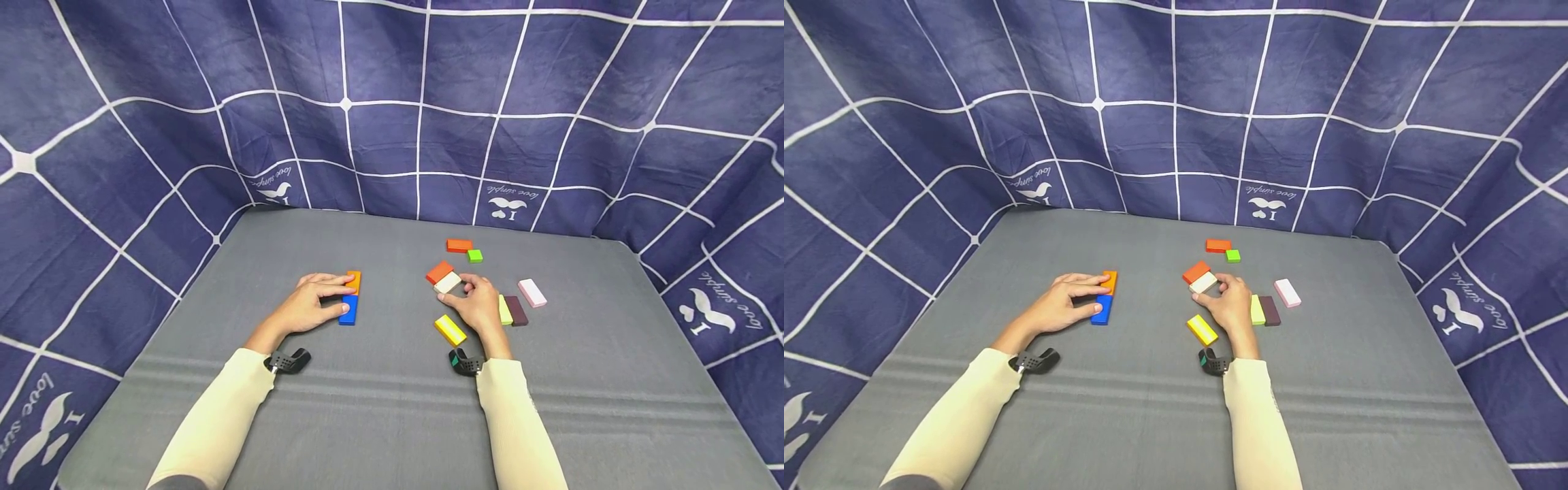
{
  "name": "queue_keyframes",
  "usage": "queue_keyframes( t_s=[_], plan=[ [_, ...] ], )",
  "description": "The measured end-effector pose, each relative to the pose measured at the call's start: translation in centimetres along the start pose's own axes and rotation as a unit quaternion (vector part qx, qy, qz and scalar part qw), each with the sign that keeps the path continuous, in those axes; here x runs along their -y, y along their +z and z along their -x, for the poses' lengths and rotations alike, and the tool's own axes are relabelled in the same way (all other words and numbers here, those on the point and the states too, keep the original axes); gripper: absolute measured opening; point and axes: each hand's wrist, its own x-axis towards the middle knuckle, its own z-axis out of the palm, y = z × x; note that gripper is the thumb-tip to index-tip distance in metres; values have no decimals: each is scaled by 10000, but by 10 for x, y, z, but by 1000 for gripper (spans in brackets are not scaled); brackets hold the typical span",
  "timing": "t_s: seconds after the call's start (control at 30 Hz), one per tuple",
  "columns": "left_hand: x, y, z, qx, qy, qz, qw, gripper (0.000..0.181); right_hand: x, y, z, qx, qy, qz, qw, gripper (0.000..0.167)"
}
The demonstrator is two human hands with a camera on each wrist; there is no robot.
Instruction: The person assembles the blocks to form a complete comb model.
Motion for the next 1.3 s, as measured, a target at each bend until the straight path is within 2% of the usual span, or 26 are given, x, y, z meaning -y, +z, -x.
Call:
queue_keyframes(
  t_s=[0.47,0.73,0.9,1.07,1.3],
  plan=[
    [1,0,-1,-51,37,-42,10000,42,-1,-3,2,-43,-251,-274,9993,62],
    [1,1,-5,-74,111,-127,9998,43,-1,-11,0,232,41,-679,9974,60],
    [-2,-1,-8,15,17,-158,9999,43,2,-19,1,307,132,-1071,9937,57],
    [-2,0,-8,66,-62,-164,9998,43,7,-24,0,234,-155,-1313,9909,56],
    [-2,2,-2,-13,-114,-109,9999,43,27,-25,1,346,-742,-1416,9865,55]
  ],
)
